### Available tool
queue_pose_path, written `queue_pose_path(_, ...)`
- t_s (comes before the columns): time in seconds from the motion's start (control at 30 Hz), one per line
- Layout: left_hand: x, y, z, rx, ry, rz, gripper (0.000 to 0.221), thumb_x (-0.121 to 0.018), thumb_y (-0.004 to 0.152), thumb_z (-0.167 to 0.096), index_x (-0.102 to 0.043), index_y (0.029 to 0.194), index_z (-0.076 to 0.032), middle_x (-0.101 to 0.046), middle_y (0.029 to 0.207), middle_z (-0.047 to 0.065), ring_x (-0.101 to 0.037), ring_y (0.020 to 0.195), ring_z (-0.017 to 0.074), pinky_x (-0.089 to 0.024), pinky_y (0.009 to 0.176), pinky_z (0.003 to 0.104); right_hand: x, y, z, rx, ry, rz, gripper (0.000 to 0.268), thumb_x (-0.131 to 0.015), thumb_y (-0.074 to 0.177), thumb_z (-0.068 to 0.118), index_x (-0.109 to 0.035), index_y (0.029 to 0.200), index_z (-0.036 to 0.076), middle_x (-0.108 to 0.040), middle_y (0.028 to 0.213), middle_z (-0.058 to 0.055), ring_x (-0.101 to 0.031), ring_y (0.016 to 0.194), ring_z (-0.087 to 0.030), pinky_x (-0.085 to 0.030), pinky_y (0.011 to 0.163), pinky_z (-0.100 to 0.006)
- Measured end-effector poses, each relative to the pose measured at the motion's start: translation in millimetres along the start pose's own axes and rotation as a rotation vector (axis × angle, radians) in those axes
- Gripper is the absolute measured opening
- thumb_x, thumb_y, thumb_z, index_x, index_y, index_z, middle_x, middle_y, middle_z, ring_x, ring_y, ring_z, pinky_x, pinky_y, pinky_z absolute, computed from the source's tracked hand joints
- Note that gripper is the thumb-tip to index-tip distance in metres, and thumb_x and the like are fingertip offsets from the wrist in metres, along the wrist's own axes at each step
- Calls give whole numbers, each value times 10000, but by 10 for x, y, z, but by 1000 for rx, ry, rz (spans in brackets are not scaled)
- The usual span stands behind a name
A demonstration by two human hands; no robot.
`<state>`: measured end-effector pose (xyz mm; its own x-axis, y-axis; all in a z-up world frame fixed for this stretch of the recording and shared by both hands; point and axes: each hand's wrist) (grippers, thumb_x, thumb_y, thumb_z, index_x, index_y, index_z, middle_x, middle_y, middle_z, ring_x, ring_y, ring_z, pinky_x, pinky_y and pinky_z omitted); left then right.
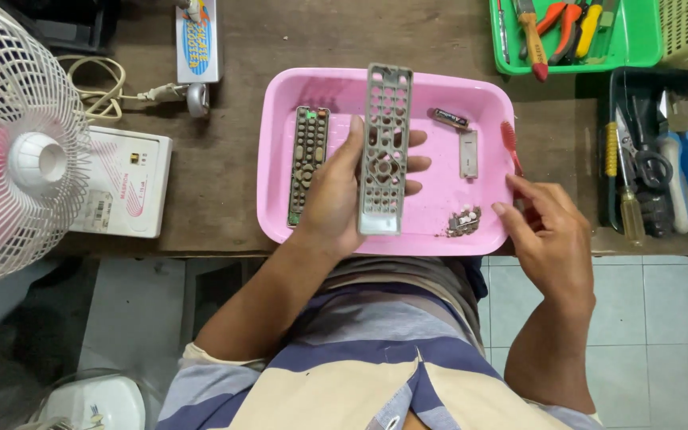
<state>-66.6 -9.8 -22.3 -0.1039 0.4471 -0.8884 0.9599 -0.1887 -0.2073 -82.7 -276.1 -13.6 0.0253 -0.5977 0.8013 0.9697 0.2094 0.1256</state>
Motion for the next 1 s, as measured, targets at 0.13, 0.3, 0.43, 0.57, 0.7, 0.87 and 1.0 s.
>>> queue_pose_path(0.13,5,-85,267,93,22,-98,637,-431,1062,-486,-608,1326,66,-685,1274,225,-728,960,299,-642,754,397,11,-72,28,54,96,-178,342,-611,1118,-49,-628,1459,-35,-603,1080,-178,-589,737,-215,-586,688,-328)
queue_pose_path(0.3,31,-108,362,110,1,-85,624,-465,1059,-472,-611,1331,71,-699,1217,250,-730,960,324,-622,888,446,-28,-64,454,-95,537,-161,519,-579,1072,-46,-397,1554,18,-644,1019,-190,-635,591,-205,-572,517,-288)
queue_pose_path(0.43,27,-109,417,53,17,-80,627,-493,1030,-463,-567,1368,59,-653,1333,237,-698,1099,384,-609,935,529,-104,-32,651,-58,356,-53,416,-590,1044,30,-542,1456,6,-724,956,-159,-601,543,-164,-547,493,-271)
queue_pose_path(0.57,89,-123,470,27,-43,19,552,-541,1062,-418,-559,1387,27,-676,1284,220,-697,1098,379,-623,903,530,-192,2,675,135,110,24,461,-600,1076,124,-524,1527,63,-745,997,-97,-653,753,-174,-538,714,-346)
queue_pose_path(0.7,54,-137,461,-22,10,8,569,-518,1065,-406,-528,1450,14,-674,1297,250,-691,1153,311,-597,981,428,-226,49,639,298,-24,7,453,-579,1110,171,-498,1549,96,-763,1196,-168,-745,953,-281,-568,762,-421)
queue_pose_path(0.87,16,-163,419,-86,97,50,483,-545,1080,-394,-601,1373,-14,-729,1212,164,-721,1036,240,-614,888,360,-263,40,678,308,-262,-7,535,-592,1113,126,-417,1616,181,-736,1147,-61,-648,747,-322,-490,547,-485)
queue_pose_path(1.0,-11,-163,382,-163,88,90,411,-553,1102,-355,-631,1330,-21,-740,1168,121,-712,1006,235,-606,885,363,-257,2,751,235,-430,89,616,-575,1097,210,-329,1662,197,-566,942,-58,-564,605,-420,-469,472,-598)
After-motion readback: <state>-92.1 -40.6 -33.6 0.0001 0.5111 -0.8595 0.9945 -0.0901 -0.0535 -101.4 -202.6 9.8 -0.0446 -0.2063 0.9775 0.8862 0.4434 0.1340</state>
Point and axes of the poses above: each hand's wrist, its own y-axis towards the middle knuckle, its own x-axis out of the back of the hand, z = x × y
